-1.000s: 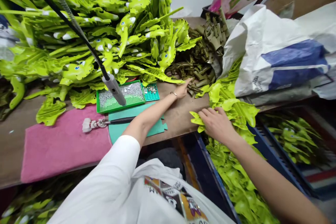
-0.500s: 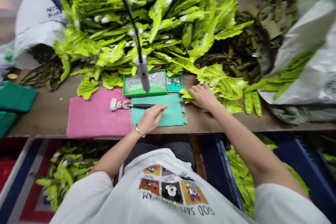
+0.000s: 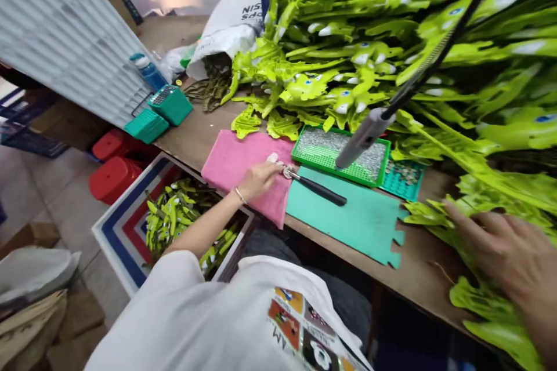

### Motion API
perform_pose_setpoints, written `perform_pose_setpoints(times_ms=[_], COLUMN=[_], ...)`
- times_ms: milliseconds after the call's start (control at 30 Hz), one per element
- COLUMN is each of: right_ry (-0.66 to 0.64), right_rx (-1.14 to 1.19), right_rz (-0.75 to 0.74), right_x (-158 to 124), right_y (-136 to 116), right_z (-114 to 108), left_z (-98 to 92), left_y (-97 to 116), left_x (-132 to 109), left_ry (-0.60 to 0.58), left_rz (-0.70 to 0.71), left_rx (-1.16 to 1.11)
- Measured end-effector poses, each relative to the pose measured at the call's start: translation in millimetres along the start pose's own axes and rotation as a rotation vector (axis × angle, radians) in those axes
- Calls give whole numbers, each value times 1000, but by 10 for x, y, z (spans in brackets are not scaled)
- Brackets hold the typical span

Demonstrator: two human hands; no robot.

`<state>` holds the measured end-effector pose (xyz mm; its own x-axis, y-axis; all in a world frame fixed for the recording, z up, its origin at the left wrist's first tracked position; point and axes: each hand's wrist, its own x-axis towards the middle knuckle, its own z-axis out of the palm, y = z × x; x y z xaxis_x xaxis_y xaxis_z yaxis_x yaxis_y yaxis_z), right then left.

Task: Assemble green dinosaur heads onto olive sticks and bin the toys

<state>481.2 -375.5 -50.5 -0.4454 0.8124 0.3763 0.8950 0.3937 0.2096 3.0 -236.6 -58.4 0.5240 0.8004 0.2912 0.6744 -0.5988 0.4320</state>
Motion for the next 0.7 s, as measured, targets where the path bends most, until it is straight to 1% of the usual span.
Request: perform_pose_setpoints(times_ms=[100, 167, 233, 267, 333, 367, 400, 467, 500, 533, 600, 700], right_ry=[71, 95, 81, 76, 66, 115, 115, 59, 39, 30, 41, 95], right_rx=[-31, -33, -1, 23, 91, 137, 188, 294, 330, 363, 408, 420], right_rz=[-1, 7, 11, 5, -55, -103, -111, -75, -36, 11, 131, 361], right_x=[98, 221, 385, 473, 635, 700, 754, 827, 850, 867, 884, 890], right_y=[-40, -180, -447, -625, -1036, -1249, -1452, -1792, -1918, -2014, -2127, -2182], right_z=[-121, -229, -333, -371, -387, -359, -304, -131, -24, 88, 301, 551], left_z=[-271, -393, -469, -500, -568, -614, -671, -813, -893, -972, -1112, -1245], left_y=[-497, -752, -931, -1000, -1129, -1199, -1277, -1454, -1551, -1651, -1861, -2193], left_x=[306, 471, 587, 629, 695, 724, 751, 806, 837, 871, 955, 1136], left_ry=[76, 92, 83, 79, 94, 111, 131, 170, 183, 190, 180, 101], left_rz=[-179, -267, -343, -380, -464, -514, -567, -672, -719, -759, -811, -830], left_rx=[127, 177, 218, 239, 285, 311, 337, 388, 412, 433, 465, 478])
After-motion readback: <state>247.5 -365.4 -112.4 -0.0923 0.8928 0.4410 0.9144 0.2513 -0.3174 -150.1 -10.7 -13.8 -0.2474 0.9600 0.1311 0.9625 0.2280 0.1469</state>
